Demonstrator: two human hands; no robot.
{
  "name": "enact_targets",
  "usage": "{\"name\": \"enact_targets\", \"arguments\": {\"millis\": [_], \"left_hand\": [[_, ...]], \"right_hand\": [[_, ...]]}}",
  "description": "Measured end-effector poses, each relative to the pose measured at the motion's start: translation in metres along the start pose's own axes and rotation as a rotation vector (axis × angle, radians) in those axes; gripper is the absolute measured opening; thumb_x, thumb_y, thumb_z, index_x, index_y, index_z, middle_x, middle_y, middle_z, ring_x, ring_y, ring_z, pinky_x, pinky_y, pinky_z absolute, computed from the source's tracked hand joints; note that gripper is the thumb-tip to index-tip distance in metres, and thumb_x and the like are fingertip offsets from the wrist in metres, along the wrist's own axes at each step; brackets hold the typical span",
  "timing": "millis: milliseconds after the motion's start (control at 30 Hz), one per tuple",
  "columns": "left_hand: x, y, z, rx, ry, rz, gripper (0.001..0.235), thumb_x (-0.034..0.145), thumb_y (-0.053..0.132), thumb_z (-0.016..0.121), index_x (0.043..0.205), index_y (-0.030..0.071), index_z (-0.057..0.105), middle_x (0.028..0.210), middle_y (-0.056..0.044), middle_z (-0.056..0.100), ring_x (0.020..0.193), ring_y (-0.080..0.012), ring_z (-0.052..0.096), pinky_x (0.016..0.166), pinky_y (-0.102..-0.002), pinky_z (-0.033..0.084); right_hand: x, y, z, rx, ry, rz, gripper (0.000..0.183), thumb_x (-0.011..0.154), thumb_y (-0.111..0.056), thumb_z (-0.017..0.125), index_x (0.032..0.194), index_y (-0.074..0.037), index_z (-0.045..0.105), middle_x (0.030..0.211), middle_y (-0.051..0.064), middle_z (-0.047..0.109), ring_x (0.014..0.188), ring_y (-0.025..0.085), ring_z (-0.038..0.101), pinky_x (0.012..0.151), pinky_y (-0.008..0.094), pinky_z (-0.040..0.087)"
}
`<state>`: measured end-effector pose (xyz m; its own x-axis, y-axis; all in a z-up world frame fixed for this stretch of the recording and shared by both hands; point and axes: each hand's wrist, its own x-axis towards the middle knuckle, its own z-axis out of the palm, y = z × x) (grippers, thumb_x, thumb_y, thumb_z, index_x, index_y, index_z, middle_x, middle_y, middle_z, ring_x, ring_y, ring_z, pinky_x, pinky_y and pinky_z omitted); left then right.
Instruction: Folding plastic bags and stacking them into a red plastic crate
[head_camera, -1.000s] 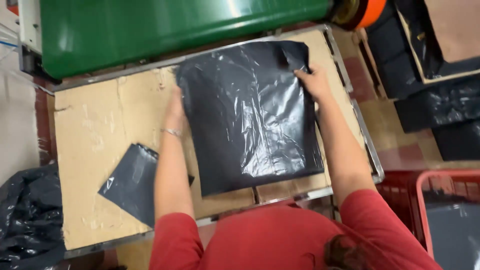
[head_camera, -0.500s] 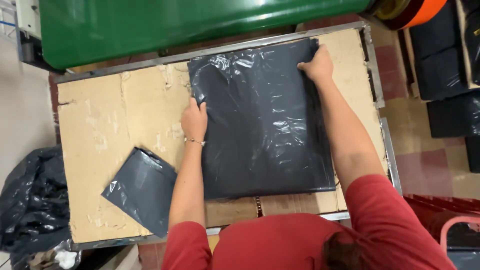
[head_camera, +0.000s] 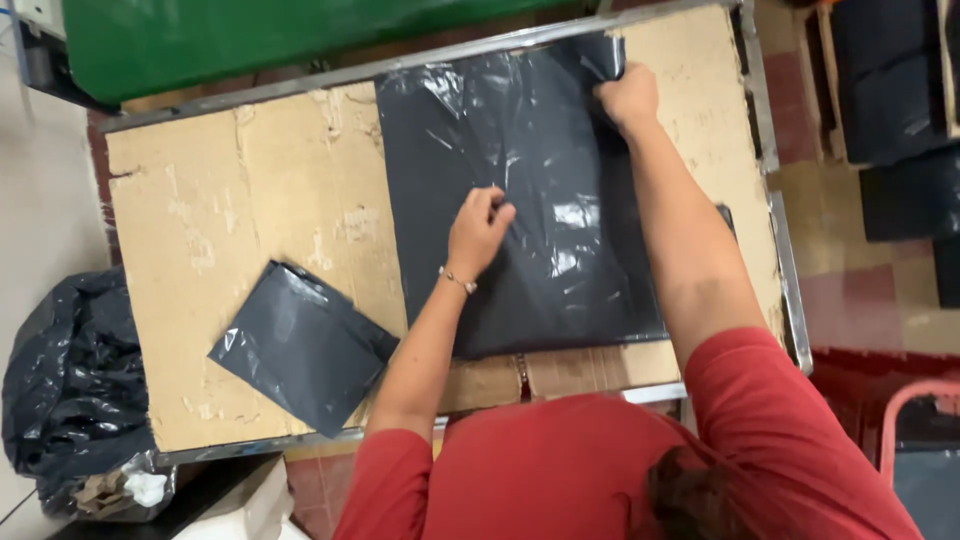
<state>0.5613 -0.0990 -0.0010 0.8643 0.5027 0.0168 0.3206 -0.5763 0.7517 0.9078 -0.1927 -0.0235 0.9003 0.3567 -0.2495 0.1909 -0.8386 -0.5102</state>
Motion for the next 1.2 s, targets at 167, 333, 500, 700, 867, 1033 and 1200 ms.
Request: {"name": "enact_targets", "arguments": {"millis": [167, 333, 500, 700, 867, 1033, 1200], "left_hand": [[0.005, 0.003, -0.047, -1.06, -0.059, -0.719, 0.104, 0.074, 0.088, 0.015, 0.125, 0.014, 0.067, 0.126, -0.005, 0.075, 0.12, -0.0158, 0.071, 0.096, -0.033, 0.04], [-0.032, -0.039, -0.107, -1.657, -0.182, -0.719, 0.083, 0.071, 0.088, 0.05, 0.099, 0.012, 0.07, 0.11, -0.011, 0.062, 0.113, -0.0304, 0.059, 0.099, -0.042, 0.047], [-0.041, -0.244, -0.03, -1.393, 0.101, -0.559, 0.065, 0.109, 0.06, 0.057, 0.156, 0.018, 0.043, 0.167, -0.015, 0.027, 0.155, -0.0289, 0.025, 0.132, -0.051, 0.016], [-0.111, -0.084, -0.059, -0.305, 0.386, -0.381, 0.075, 0.095, 0.037, 0.084, 0.148, 0.005, 0.041, 0.142, -0.029, 0.053, 0.138, -0.0437, 0.049, 0.117, -0.05, 0.04], [-0.223, -0.025, -0.037, 0.872, 0.044, 0.602, 0.076, 0.054, 0.058, 0.087, 0.118, 0.025, 0.061, 0.115, 0.002, 0.057, 0.115, -0.0257, 0.054, 0.079, -0.043, 0.048], [-0.213, 0.0, -0.005, 0.641, -0.045, 0.779, 0.026, 0.088, 0.043, 0.06, 0.073, 0.021, 0.058, 0.071, 0.0, 0.053, 0.07, -0.023, 0.059, 0.053, -0.038, 0.044], [-0.153, 0.077, -0.003, 0.31, -0.802, 0.702, 0.021, 0.093, 0.048, 0.055, 0.095, 0.039, 0.075, 0.096, 0.003, 0.073, 0.088, -0.0267, 0.076, 0.078, -0.043, 0.06]], "right_hand": [[-0.159, 0.008, -0.092, 0.65, 0.014, -0.559, 0.027, 0.091, -0.001, 0.078, 0.112, -0.012, 0.066, 0.106, 0.004, 0.071, 0.1, 0.018, 0.068, 0.094, 0.033, 0.054], [-0.27, 0.102, -0.098, 0.473, 0.13, -0.881, 0.028, 0.092, -0.035, 0.086, 0.091, -0.013, 0.071, 0.107, 0.012, 0.073, 0.121, 0.042, 0.062, 0.111, 0.049, 0.04], [-0.319, 0.154, -0.065, 0.147, 0.162, -0.747, 0.019, 0.089, -0.043, 0.085, 0.093, -0.026, 0.078, 0.122, 0.001, 0.072, 0.131, 0.029, 0.057, 0.116, 0.043, 0.034], [-0.349, 0.159, -0.061, -0.288, 0.141, -0.712, 0.055, 0.065, 0.001, 0.08, 0.113, -0.026, 0.079, 0.148, -0.003, 0.063, 0.143, 0.029, 0.046, 0.118, 0.047, 0.035], [-0.385, 0.111, -0.022, -0.461, 0.084, -1.069, 0.073, 0.072, -0.018, 0.072, 0.142, 0.001, 0.058, 0.152, 0.026, 0.053, 0.147, 0.046, 0.042, 0.121, 0.062, 0.028], [-0.429, 0.071, 0.068, -0.319, 0.033, -1.172, 0.071, 0.08, -0.02, 0.069, 0.144, 0.007, 0.052, 0.152, 0.028, 0.049, 0.146, 0.043, 0.043, 0.123, 0.054, 0.031], [-0.46, 0.128, 0.083, -0.019, 0.001, -1.071, 0.063, 0.103, -0.048, 0.047, 0.135, 0.005, 0.061, 0.141, 0.024, 0.06, 0.136, 0.041, 0.055, 0.12, 0.05, 0.04]]}}
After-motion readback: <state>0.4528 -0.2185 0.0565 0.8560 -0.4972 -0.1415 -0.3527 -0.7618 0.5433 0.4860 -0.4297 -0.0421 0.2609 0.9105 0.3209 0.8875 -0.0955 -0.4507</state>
